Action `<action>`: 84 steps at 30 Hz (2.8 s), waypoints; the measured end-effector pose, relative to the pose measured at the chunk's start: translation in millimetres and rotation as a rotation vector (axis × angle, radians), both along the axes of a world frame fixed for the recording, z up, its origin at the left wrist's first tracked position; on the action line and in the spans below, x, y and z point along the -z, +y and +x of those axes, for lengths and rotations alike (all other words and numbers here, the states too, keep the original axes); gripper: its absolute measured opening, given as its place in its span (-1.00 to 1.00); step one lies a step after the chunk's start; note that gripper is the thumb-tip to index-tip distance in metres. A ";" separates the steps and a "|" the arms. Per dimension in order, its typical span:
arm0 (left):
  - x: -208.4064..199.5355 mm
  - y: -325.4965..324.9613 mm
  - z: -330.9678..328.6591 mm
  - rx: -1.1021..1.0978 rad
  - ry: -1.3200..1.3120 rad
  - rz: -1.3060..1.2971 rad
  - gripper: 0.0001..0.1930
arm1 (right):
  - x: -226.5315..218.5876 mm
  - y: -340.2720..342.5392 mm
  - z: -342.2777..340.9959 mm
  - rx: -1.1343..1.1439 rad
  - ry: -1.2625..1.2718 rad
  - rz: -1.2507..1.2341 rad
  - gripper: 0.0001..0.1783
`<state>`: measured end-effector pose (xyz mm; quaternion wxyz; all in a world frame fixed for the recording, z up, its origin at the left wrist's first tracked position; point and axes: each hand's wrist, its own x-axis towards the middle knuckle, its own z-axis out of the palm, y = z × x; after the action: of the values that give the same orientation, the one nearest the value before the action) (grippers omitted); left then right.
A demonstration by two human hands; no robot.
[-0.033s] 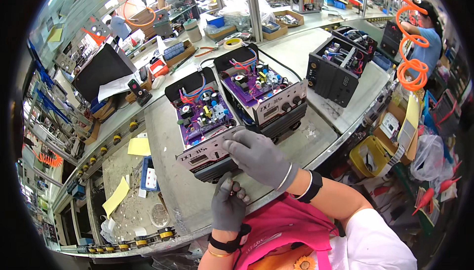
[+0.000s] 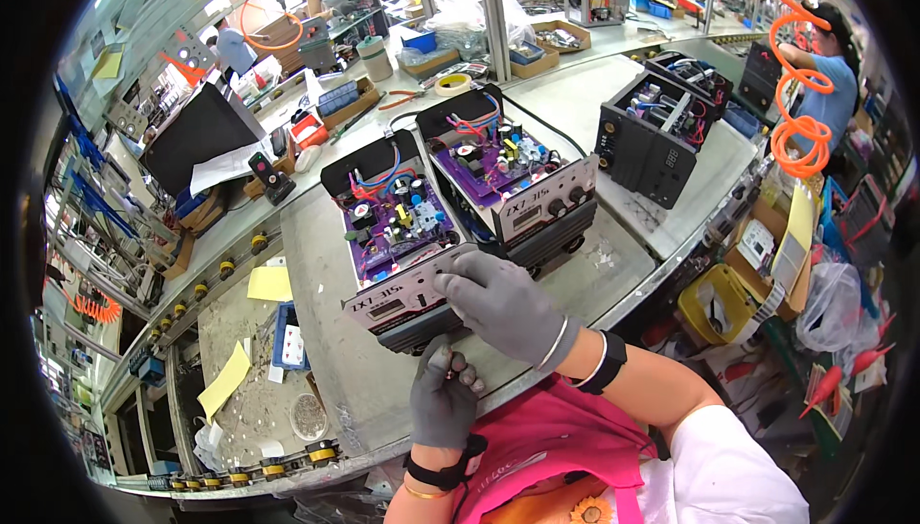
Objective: The worker is assembling electronic power supplies or inverters on a factory production line, applying labels and using a pneumatic screwdriver to secure components.
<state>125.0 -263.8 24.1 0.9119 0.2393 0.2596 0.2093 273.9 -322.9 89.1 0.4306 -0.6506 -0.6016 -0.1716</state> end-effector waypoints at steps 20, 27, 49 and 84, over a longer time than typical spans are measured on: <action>25.1 0.5 14.1 0.120 -0.077 0.094 -0.61 | 13.7 -0.8 -1.2 0.064 -0.216 -0.098 -0.92; 30.4 0.7 14.2 0.121 -0.067 0.130 -0.62 | 18.8 2.1 2.4 0.096 -0.150 -0.056 -0.84; 40.6 -0.1 17.1 0.116 -0.049 0.092 -0.69 | 0.6 0.0 5.1 0.161 0.079 0.047 -0.26; 15.7 8.7 -14.5 0.202 -0.217 -0.082 -0.58 | 7.8 -38.3 -12.4 -0.183 0.559 -0.019 -0.73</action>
<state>110.5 -255.1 8.4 0.9600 0.2028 0.1422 0.1305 261.4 -361.3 81.3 0.5872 -0.6197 -0.5173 0.0598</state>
